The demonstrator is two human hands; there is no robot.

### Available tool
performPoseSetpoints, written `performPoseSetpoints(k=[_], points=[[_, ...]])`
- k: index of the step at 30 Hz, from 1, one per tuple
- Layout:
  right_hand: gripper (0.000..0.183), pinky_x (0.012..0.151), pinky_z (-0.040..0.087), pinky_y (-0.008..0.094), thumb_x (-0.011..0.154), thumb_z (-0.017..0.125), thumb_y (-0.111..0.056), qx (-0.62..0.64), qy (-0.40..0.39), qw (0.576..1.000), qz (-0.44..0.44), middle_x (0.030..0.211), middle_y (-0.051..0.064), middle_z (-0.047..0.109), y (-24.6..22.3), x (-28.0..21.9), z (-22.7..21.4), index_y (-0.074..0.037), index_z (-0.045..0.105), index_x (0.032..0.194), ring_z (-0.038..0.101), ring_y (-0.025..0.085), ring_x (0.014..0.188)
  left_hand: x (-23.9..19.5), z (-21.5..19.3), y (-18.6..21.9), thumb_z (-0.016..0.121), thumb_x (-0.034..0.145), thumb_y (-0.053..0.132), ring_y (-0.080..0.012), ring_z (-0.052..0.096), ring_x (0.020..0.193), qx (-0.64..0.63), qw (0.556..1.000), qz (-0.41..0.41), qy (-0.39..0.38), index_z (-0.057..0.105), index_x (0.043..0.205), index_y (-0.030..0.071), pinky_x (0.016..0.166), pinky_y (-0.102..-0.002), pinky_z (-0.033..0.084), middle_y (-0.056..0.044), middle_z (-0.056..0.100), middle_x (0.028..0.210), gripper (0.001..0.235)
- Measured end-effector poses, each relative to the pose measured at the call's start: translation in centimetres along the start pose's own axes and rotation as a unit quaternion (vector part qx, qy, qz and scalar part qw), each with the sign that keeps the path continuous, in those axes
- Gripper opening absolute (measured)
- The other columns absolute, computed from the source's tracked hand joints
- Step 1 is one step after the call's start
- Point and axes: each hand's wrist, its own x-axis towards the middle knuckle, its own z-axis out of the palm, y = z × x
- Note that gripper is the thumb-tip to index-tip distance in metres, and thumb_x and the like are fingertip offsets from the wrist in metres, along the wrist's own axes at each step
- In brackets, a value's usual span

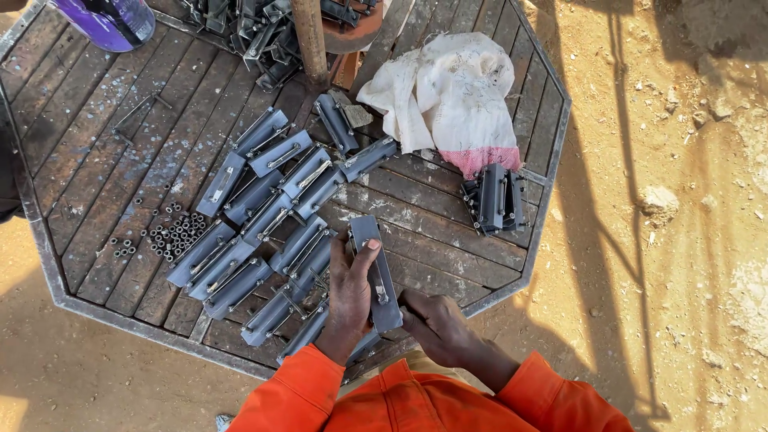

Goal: Assembling small metal components into larger metal frames on a workshop table.

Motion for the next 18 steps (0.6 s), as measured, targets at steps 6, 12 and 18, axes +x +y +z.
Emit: performPoseSetpoints(k=[6,12,18], points=[[0.056,0.045,0.024,0.031,0.113,0.037,-0.035,0.290,-0.024,0.923,0.250,0.052,0.006,0.040,2.6,0.4,-0.7,-0.007,0.050,0.066,0.027,0.014,0.043,1.5,2.1,-0.4,0.074,0.074,0.034,-0.0274,0.059,0.087,0.002,1.000,-0.005,-0.012,0.050,0.134,0.011,0.073,-0.041,0.053,-0.016,0.059,0.109,0.069],[0.018,0.053,0.044,0.031,0.105,0.047,-0.023,0.077,0.020,0.993,0.084,0.071,0.001,0.059,0.9,1.4,-4.4,-0.010,0.057,0.097,0.052,0.013,0.055,3.2,4.4,-0.8,0.072,0.076,0.036,-0.0231,0.058,0.093,0.011,0.999,-0.007,0.037,0.055,0.131,0.011,0.079,-0.039,0.050,-0.008,0.062,0.110,0.062],[0.048,0.041,0.036,0.030,0.115,0.038,-0.029,0.304,0.014,0.905,0.296,0.054,0.004,0.038,5.0,0.9,-4.0,-0.005,0.057,0.077,0.033,0.013,0.045,7.8,3.9,-5.6,0.076,0.091,0.039,-0.0310,0.060,0.085,0.005,1.000,0.017,-0.014,0.033,0.149,0.012,0.066,-0.053,0.065,-0.027,0.057,0.114,0.077]])
